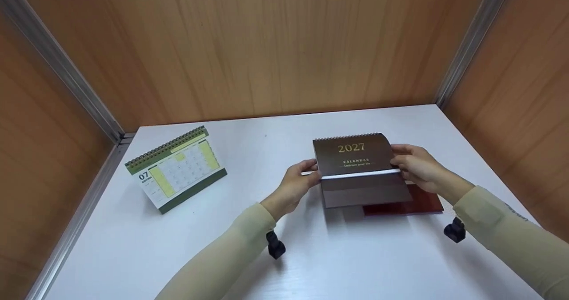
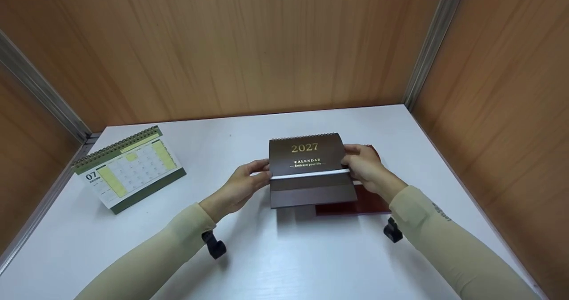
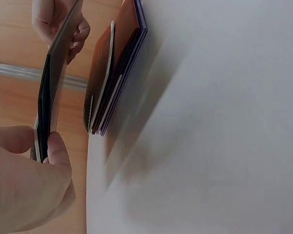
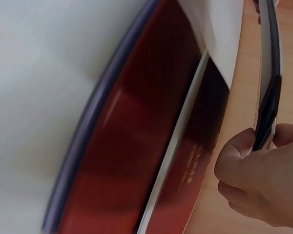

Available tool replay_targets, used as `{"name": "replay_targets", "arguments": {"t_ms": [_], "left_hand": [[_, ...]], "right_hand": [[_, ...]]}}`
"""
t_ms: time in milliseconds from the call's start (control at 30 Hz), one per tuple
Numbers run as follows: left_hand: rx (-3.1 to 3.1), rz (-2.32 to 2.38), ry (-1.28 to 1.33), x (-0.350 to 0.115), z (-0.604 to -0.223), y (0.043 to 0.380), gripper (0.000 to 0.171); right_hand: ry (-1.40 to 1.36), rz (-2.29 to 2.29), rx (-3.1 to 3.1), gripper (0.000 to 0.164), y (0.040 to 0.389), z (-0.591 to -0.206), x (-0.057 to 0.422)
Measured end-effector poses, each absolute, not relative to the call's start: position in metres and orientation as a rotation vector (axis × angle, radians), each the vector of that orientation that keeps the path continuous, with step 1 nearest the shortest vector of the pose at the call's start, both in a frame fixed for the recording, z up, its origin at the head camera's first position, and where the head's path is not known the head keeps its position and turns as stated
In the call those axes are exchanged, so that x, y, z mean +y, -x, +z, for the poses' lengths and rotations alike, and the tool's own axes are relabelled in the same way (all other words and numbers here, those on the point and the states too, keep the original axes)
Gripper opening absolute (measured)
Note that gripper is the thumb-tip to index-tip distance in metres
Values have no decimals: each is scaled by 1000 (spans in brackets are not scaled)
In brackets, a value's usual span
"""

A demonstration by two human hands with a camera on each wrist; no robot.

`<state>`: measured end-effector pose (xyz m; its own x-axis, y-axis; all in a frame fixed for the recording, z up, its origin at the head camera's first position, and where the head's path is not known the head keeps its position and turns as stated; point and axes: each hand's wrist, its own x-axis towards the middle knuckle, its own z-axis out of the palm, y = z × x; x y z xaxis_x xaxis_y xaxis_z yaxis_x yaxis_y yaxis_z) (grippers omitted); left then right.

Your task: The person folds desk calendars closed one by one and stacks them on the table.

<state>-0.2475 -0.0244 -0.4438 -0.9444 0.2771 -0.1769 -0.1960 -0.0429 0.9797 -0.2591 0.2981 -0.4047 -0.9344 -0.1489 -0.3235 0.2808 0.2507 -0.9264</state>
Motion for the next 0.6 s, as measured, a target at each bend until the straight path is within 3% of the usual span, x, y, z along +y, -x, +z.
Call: {"name": "replay_targets", "arguments": {"t_ms": [600], "left_hand": [[1916,2068,-71,53,-464,254,59]], "right_hand": [[-122,-1618,2324,68,264,-417,365]]}}
